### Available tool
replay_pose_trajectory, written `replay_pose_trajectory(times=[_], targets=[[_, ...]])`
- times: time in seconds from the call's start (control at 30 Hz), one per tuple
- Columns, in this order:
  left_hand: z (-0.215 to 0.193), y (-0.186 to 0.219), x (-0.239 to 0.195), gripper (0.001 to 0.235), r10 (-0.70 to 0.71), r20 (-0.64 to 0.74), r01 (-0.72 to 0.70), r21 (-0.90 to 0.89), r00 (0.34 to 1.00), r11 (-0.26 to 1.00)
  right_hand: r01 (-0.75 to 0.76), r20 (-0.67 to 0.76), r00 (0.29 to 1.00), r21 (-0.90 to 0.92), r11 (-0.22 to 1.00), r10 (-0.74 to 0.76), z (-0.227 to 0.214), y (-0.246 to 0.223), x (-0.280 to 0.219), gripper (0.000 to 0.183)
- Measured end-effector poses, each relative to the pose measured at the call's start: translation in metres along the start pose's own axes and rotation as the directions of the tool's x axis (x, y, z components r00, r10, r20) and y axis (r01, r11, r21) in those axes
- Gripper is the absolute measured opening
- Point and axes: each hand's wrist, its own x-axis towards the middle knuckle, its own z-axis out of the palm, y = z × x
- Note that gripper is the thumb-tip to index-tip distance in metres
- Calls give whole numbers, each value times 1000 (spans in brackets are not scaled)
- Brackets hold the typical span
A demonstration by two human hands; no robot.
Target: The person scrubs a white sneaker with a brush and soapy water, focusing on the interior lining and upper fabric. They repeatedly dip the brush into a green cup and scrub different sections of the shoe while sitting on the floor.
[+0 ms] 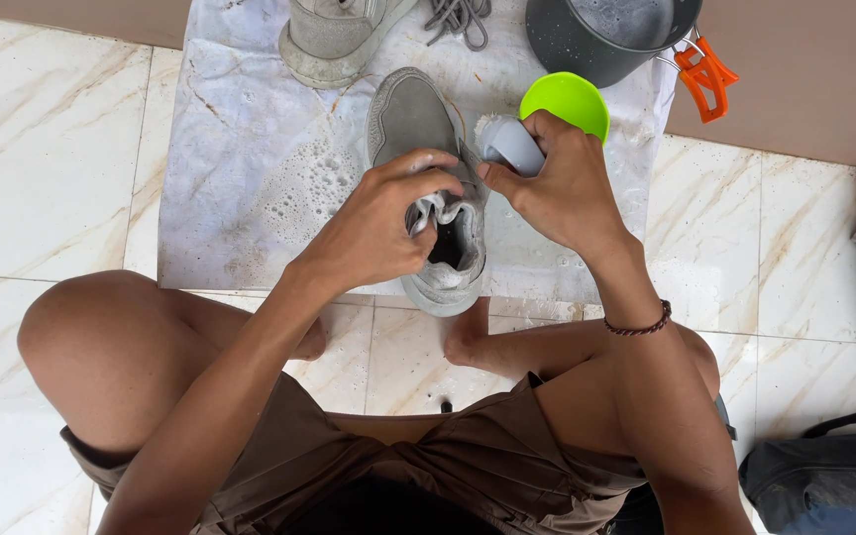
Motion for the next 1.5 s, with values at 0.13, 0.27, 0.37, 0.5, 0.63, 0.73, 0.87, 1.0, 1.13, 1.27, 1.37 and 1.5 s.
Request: replay_pose_trajectory(times=[0.13, 0.27, 0.37, 0.5, 0.63, 0.73, 0.87, 1.0, 1.13, 1.27, 1.37, 1.5], targets=[[12, -34, 10, 44, 52, -48, -50, 56, 997, 997, 39, -26, 999, -16, 999, -39, 3, 1, -1, 40], [12, -30, 26, 24, -7, -78, 27, 254, 997, 967, 72, -77, 994, -63, 995, -77, -4, -5, -4, 29], [18, -33, 31, 16, -12, -74, 38, 363, 997, 931, 28, -95, 995, -166, 986, -44, -15, -17, -6, 32], [17, -33, 35, 34, 19, -121, 24, 339, 992, 940, 104, -116, 985, -218, 970, -131, -28, -30, -16, 31], [4, -28, 40, 19, 11, -37, -1, 248, 999, 969, 242, -144, 947, -271, 932, -287, -22, -21, -21, 40], [3, -24, 40, 16, 3, -58, 12, 249, 998, 968, 242, -189, 926, -368, 898, -328, -17, -14, -19, 41], [-2, -8, 38, 27, -87, -13, 88, 113, 996, 990, 75, -289, 946, -249, 966, -147, -12, -6, -9, 48], [-14, 5, 40, 28, -171, 74, 167, 63, 982, 984, 48, -307, 947, -167, 985, -98, -9, -4, -3, 54], [-8, -8, 39, 30, -125, 13, 123, 110, 992, 986, 38, -320, 945, -81, 996, -62, 1, -33, -15, 49], [-6, -12, 45, 17, -222, -26, 224, 76, 975, 972, 114, -313, 945, 41, 993, -95, 16, -57, -25, 47], [-6, -16, 45, 37, -252, -49, 241, -166, 966, 956, 144, -302, 942, -40, 989, -150, 31, -45, -25, 41], [-3, -17, 46, 33, -251, -70, 226, -254, 966, 941, 172, -367, 900, -196, 965, -235, 32, -27, -11, 41]])
